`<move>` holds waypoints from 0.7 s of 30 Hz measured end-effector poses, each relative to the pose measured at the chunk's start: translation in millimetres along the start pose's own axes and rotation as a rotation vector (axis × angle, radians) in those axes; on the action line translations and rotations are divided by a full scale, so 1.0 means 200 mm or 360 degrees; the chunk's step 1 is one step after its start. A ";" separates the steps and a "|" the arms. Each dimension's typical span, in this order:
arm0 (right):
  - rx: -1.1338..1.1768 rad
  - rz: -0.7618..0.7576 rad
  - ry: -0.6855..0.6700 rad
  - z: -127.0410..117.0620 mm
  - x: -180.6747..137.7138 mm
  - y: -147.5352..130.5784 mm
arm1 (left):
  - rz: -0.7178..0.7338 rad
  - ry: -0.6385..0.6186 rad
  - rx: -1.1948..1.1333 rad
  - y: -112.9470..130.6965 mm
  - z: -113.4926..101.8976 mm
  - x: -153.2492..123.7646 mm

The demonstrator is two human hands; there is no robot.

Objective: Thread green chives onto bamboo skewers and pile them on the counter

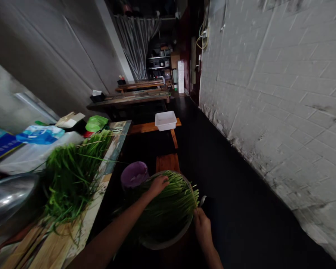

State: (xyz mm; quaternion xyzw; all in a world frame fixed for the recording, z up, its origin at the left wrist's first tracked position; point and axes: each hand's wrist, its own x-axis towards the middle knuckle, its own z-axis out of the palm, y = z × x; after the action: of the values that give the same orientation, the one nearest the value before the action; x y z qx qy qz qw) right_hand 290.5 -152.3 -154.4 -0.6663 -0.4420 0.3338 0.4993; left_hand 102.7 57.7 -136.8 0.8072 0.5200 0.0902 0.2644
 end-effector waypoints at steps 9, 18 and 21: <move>0.0112 0.0025 -0.0327 -0.03 -0.09 -0.21 | -0.0052 0.0038 -0.0354 0.03 0.14 0.20; 0.0307 0.0044 -0.0480 -0.03 -0.03 -0.34 | -0.0261 -0.0347 -0.2003 0.27 -0.07 -0.15; 0.0267 -0.0005 -0.0486 -0.01 -0.02 -0.35 | -0.0262 -0.0360 -0.2138 0.31 -0.12 -0.20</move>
State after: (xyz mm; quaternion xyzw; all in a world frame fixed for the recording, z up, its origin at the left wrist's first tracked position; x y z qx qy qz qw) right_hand 272.7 -148.6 -86.4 -0.5631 -0.4843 0.4660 0.4808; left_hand 122.9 10.0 -78.7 0.4304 0.3801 0.2880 0.7664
